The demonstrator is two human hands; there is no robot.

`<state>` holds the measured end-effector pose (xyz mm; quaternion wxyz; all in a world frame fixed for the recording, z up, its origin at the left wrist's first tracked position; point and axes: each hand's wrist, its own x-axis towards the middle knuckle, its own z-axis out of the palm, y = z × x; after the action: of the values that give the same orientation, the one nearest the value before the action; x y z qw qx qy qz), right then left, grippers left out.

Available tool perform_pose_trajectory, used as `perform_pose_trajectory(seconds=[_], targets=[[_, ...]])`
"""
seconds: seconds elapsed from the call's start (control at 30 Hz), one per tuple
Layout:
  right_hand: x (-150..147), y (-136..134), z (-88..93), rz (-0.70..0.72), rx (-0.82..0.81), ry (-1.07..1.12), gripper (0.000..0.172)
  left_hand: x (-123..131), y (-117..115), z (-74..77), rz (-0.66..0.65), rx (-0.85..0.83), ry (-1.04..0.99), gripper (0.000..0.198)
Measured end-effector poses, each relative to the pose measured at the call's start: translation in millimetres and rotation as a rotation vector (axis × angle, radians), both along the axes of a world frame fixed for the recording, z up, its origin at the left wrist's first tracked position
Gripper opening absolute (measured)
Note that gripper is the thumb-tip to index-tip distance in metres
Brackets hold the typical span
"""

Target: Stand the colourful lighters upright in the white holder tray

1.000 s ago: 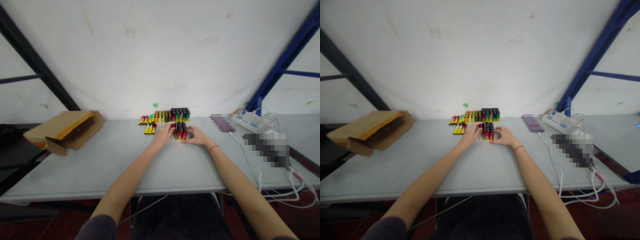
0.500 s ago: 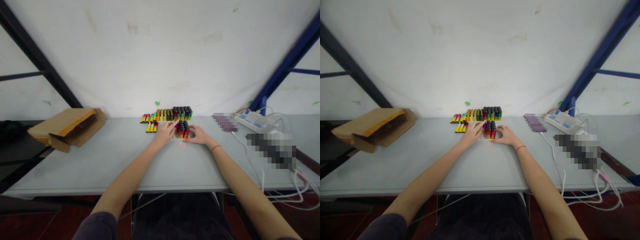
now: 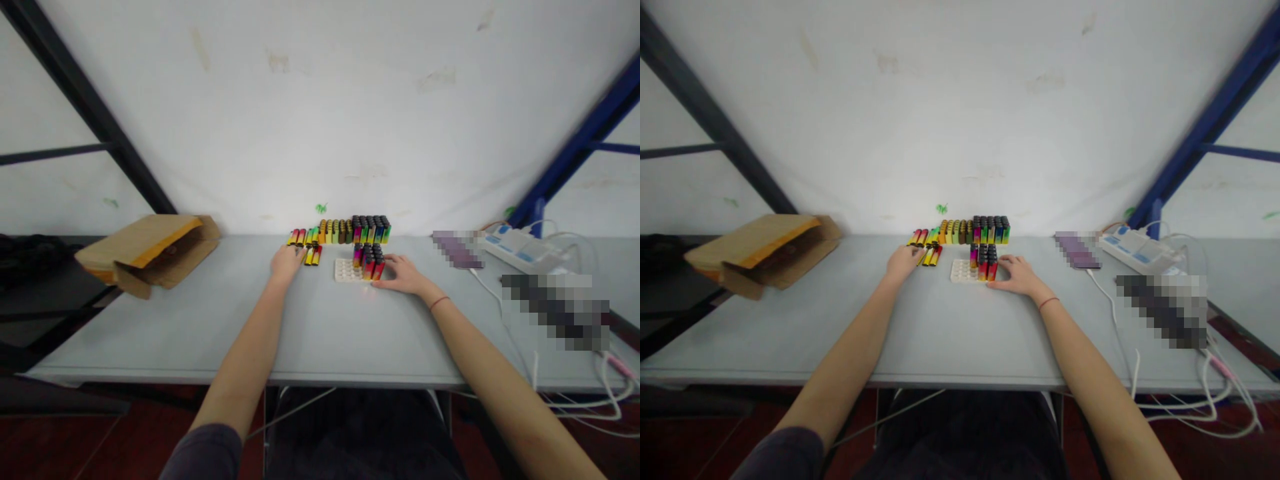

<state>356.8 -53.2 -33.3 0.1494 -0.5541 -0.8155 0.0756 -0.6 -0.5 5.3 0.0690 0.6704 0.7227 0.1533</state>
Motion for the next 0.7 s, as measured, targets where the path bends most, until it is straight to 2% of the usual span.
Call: perform_pose_trajectory(seconds=[0.23,0.47,0.57,0.63,0.7], targets=[[-1,0,0.4,-0.011,-0.001,-0.032,0.084,-3,4,3.2,-0.011,-0.062,0.090,0.035],[-1,0,-1.1,-0.018,0.005,-0.038,0.084,1,-3,10.1,0.047,-0.050,0.036,0.033],[-1,-1,-1.6,-0.019,0.006,-0.026,0.084,7,-3,17.7,0.109,0.080,-0.192,0.037],[-1,-1,-1.4,-0.026,0.004,-0.020,0.084,16,-4,22.7,0.122,0.120,-0.504,0.034],[-1,-1,-0.7,-0.029,0.002,-0.019,0.083,29,-6,27.0,0.105,0.090,-0.884,0.027]])
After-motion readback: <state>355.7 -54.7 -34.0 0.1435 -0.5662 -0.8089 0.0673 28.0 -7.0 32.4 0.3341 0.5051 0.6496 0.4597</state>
